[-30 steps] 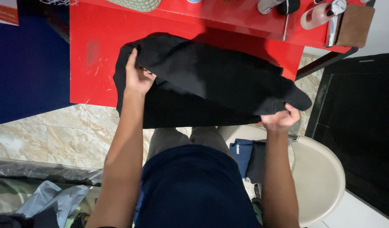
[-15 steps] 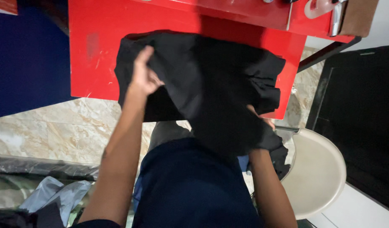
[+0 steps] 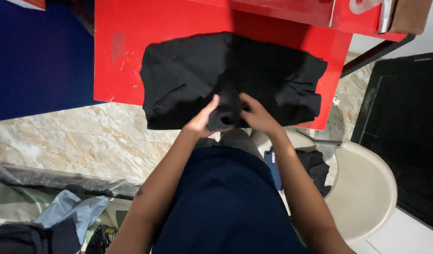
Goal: The person folds black clothing items on a red desk and then places them on a chair.
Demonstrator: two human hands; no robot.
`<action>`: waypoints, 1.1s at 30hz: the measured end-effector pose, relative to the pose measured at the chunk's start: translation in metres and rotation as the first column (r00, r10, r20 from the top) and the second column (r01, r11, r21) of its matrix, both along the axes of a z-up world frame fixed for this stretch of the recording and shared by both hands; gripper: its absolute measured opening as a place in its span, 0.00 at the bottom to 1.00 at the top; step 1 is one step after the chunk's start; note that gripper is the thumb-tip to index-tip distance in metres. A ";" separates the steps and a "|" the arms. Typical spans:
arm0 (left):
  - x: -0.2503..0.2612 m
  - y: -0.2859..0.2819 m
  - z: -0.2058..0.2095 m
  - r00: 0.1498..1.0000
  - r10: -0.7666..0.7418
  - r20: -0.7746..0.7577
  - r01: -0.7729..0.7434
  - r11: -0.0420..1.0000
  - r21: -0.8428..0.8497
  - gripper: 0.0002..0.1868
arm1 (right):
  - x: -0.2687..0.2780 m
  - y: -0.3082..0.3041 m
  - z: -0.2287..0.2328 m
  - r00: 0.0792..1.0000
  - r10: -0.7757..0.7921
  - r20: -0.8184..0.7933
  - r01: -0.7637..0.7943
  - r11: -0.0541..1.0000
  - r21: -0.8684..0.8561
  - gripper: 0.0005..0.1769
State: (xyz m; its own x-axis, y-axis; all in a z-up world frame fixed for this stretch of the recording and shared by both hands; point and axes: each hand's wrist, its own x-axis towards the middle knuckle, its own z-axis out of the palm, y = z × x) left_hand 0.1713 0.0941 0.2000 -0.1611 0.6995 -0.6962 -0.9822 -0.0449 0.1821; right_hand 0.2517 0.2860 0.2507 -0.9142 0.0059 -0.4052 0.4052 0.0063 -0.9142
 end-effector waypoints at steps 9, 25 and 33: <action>-0.023 -0.031 -0.023 0.899 0.087 -0.428 -0.123 0.991 -0.056 0.37 | 0.016 0.137 -0.105 0.625 -0.705 0.334 0.780 0.570 -0.257 0.17; -0.019 -0.053 0.049 0.913 0.327 -0.244 -0.356 0.931 -0.084 0.29 | 0.013 0.266 -0.226 0.243 -0.721 0.649 0.943 0.017 -0.333 0.26; -0.016 -0.061 0.031 0.908 0.165 -0.385 -0.285 0.918 -0.277 0.28 | 0.012 0.244 -0.188 0.343 -0.909 0.236 0.935 0.305 -0.181 0.17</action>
State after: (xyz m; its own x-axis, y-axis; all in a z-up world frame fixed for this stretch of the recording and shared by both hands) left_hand 0.1551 0.0328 0.2311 -0.5598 0.3635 -0.7447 -0.8229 -0.1378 0.5513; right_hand 0.2639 0.5300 0.0627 -0.3456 0.7183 -0.6038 0.0600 -0.6252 -0.7782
